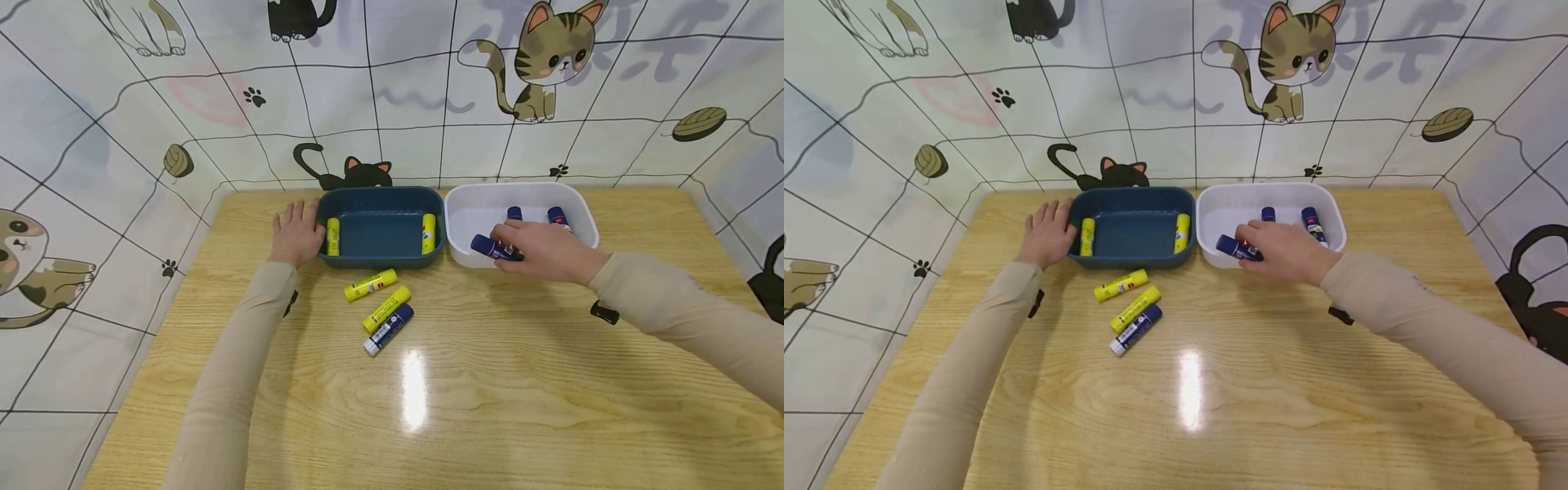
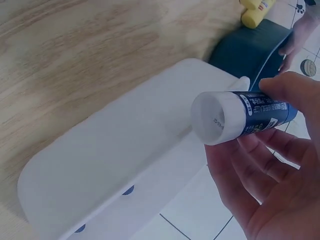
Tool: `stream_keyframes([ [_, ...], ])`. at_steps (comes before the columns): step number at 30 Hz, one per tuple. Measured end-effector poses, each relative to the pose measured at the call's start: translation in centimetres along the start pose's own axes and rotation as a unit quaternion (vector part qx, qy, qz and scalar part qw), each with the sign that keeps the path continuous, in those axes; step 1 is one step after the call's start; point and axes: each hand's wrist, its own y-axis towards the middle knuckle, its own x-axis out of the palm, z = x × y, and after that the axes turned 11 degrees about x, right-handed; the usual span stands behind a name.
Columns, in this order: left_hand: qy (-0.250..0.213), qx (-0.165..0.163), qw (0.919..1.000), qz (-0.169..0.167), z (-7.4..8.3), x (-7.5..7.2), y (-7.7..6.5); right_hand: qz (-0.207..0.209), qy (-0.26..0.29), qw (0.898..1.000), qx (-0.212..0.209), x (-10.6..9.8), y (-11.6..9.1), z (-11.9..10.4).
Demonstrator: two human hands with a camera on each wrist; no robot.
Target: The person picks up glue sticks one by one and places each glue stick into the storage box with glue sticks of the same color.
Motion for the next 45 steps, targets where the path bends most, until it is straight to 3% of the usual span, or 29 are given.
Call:
stream_keyframes([
  [14,0.004,-0.016,0.9998,-0.004,0.0,0.1,-0.3,0.011,0.028,0.999,0.038,-0.7,0.0,2.2],
  [20,0.006,-0.021,0.9998,0.000,-0.1,0.1,-0.4,0.019,0.017,0.998,0.050,-1.3,0.1,3.6],
  [45,-0.004,-0.030,0.9995,0.009,-0.1,0.2,-0.4,-0.052,0.061,0.982,0.169,-3.2,2.6,7.2],
])
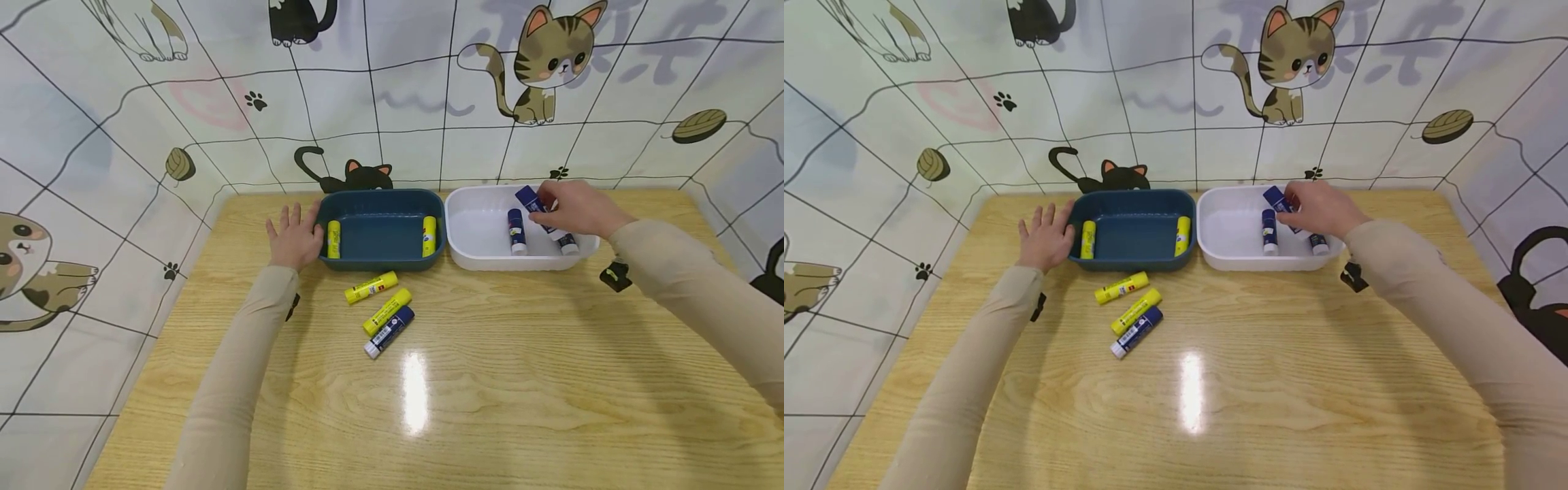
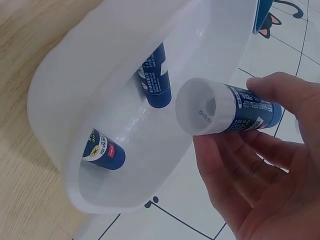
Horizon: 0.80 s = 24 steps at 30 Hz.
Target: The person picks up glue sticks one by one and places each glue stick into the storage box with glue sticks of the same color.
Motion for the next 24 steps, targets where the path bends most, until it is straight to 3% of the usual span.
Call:
stream_keyframes([
  [17,-0.001,0.000,1.0000,-0.003,0.1,-0.2,-0.2,-0.023,-0.004,0.999,0.024,-0.2,1.8,0.0],
  [24,0.004,-0.001,1.0000,-0.008,0.0,-0.2,-0.1,-0.043,-0.019,0.997,0.054,-0.3,2.5,0.5],
])
